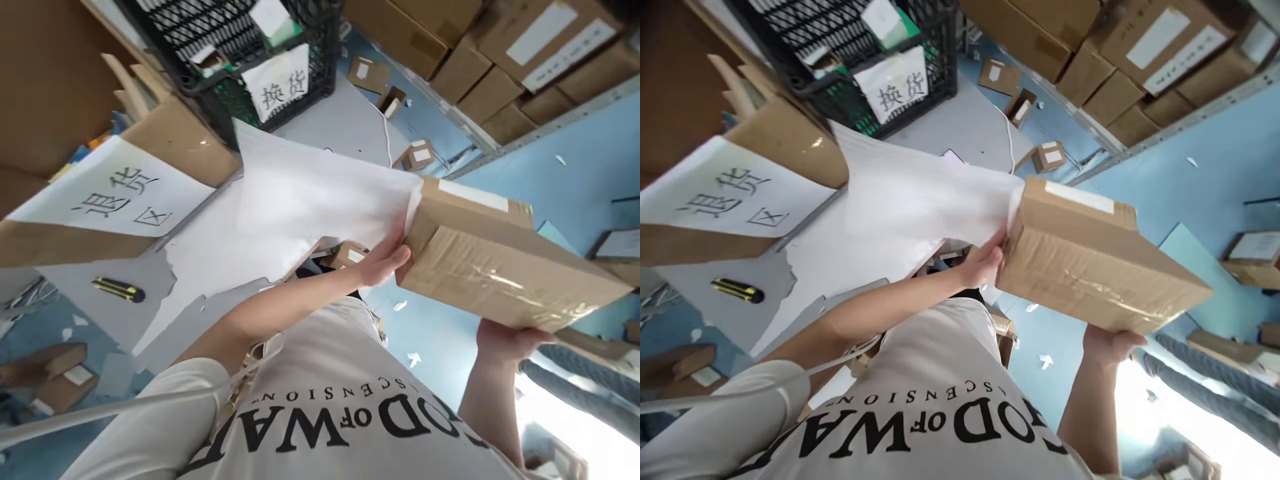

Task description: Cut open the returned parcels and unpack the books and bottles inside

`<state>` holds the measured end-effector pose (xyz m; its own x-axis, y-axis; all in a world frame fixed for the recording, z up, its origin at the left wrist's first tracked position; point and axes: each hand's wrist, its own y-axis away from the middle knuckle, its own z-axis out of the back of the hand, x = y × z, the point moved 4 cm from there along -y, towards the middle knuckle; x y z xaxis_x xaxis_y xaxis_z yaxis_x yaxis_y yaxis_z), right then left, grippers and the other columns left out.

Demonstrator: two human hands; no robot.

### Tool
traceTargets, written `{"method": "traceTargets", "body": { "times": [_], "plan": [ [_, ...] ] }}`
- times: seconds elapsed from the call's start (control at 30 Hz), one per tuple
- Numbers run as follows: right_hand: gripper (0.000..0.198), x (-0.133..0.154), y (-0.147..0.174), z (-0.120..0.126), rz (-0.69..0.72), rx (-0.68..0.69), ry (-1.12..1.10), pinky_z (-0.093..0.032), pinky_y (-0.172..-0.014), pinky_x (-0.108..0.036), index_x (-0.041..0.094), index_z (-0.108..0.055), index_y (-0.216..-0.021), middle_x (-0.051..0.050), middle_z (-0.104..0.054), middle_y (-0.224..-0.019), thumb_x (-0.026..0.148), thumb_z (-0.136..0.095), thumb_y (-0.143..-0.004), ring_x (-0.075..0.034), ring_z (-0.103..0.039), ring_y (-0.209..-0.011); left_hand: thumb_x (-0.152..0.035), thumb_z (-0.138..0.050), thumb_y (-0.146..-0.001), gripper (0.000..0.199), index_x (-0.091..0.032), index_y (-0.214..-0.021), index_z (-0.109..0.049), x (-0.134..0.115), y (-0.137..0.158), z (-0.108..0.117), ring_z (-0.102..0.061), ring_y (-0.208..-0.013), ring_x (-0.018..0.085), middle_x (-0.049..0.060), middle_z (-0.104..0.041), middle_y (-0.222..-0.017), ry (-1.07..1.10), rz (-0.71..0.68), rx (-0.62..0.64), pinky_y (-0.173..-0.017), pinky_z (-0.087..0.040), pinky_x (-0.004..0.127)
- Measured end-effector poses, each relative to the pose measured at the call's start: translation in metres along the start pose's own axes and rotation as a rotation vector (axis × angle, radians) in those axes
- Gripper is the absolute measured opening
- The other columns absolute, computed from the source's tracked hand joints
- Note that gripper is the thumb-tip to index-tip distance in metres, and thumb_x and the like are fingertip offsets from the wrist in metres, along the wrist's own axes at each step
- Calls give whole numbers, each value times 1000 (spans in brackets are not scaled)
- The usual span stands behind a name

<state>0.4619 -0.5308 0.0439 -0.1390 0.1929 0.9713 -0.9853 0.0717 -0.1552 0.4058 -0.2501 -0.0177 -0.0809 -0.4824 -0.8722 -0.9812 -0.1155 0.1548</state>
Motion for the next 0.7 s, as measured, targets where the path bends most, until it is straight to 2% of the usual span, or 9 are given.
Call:
{"method": "traceTargets", "body": {
  "times": [0.07,0.1,0.13,0.2,0.3,0.37,0.53,0.63,0.7],
  "plan": [
    [75,-19,20,42,-100,-114,67,-48,-94,-60,38,-45,-138,-5,-52,-137,78,-30,-76,-34,-49,-127,-77,-50,-76,82,-24,-137,-48,22,-5,-41,-27,-143,33,7,-53,-138,106,16,173,-118,-27,45],
    [70,-32,33,57,-171,-154,82,-48,-93,-61,39,-48,-136,-4,-52,-137,75,-35,-77,-34,-49,-127,-79,-48,-75,82,-24,-136,-49,36,-4,-53,-30,-142,33,7,-53,-139,154,43,206,-118,-27,45],
    [65,-46,47,67,-247,-184,87,-48,-92,-60,39,-50,-134,-4,-53,-137,70,-41,-77,-33,-50,-127,-79,-49,-75,81,-24,-135,-51,53,-3,-59,-34,-141,33,7,-53,-139,184,91,220,-118,-28,45],
    [62,-75,74,72,-369,-217,75,-50,-89,-57,37,-51,-131,-4,-54,-135,62,-53,-75,-32,-52,-125,-79,-52,-73,80,-21,-129,-55,92,-1,-56,-41,-136,34,9,-58,-134,199,236,166,-115,-33,46],
    [60,-120,104,47,-547,-200,21,-53,-82,-46,33,-52,-128,-5,-59,-126,54,-60,-72,-28,-57,-117,-81,-45,-75,77,-18,-115,-64,146,-4,-24,-56,-121,36,11,-68,-116,191,535,56,-104,-44,50],
    [57,-150,110,17,-650,-153,-28,-53,-80,-40,32,-52,-125,-3,-61,-120,48,-62,-71,-24,-59,-110,-78,-40,-79,71,-19,-109,-67,170,-13,8,-61,-115,33,9,-72,-107,150,638,-58,-101,-46,48],
    [43,-219,92,-51,-814,25,-75,-51,-81,-34,29,-56,-110,1,-64,-104,40,-59,-68,-17,-59,-94,-74,-47,-79,63,-21,-105,-68,203,-43,85,-60,-117,27,7,-74,-102,65,671,-237,-104,-43,42],
    [40,-251,80,-73,-913,79,-42,-50,-81,-33,28,-56,-103,2,-62,-100,38,-57,-65,-15,-57,-92,-77,-46,-77,67,-21,-106,-67,222,-53,113,-60,-118,26,8,-72,-109,75,743,-303,-103,-43,40],
    [39,-266,74,-81,-948,84,-7,-50,-83,-34,29,-56,-102,2,-61,-102,40,-55,-65,-15,-56,-94,-80,-44,-75,70,-21,-105,-68,232,-59,126,-62,-114,26,9,-72,-108,46,740,-354,-101,-44,39]
  ]
}}
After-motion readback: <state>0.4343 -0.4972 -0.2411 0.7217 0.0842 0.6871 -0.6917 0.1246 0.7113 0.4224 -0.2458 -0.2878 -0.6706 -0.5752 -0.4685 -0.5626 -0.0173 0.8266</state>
